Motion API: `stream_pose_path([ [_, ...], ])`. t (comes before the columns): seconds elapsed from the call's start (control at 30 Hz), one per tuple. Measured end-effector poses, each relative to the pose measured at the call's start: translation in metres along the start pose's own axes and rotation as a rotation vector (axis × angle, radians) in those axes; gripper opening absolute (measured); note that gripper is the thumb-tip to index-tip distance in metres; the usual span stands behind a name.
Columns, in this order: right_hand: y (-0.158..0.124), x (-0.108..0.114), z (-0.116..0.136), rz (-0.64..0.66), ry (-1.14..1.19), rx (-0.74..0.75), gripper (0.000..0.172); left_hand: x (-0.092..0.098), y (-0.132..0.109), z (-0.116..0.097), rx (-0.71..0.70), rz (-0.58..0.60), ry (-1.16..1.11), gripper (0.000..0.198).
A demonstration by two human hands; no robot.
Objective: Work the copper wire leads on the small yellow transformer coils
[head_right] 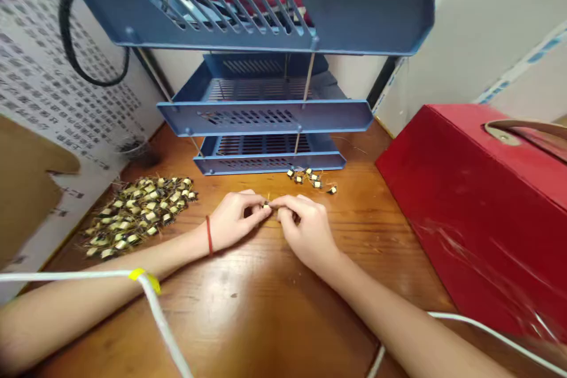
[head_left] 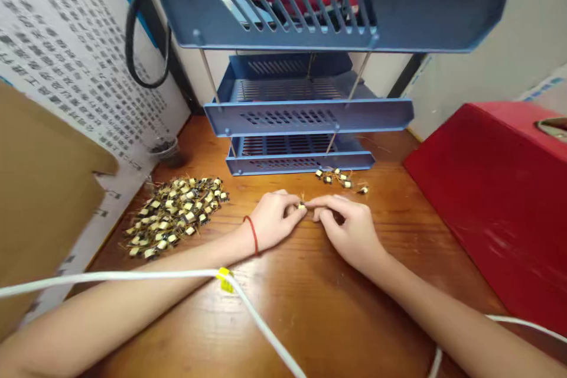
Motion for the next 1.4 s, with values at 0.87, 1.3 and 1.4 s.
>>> stream_pose_path([
  [0.87, -0.001, 0.008, 0.005, -0.081, 0.009, 0.046, 0.033, 0.003, 0.000, 0.004, 0.056, -0.003, -0.210, 0.032],
  [1.3, -0.001, -0.001, -0.009, 0.048, 0.063, -0.149, 0.032, 0.002, 0.000, 0.004, 0.024, -0.001, -0.125, 0.030],
  [1.4, -0.001, -0.001, -0.014, 0.054, 0.109, -0.201, 0.031, 0.002, 0.000, 0.003, 0.019, -0.002, -0.089, 0.029],
])
Point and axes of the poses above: each hand's wrist, its own y-axis towards the middle knuckle, its own x-axis out of the back of the hand, z = x × y, the point moved 7 cm from there along y, towards the middle knuckle, and after that the axes turned 2 degrees about y, right-handed, at the moved point
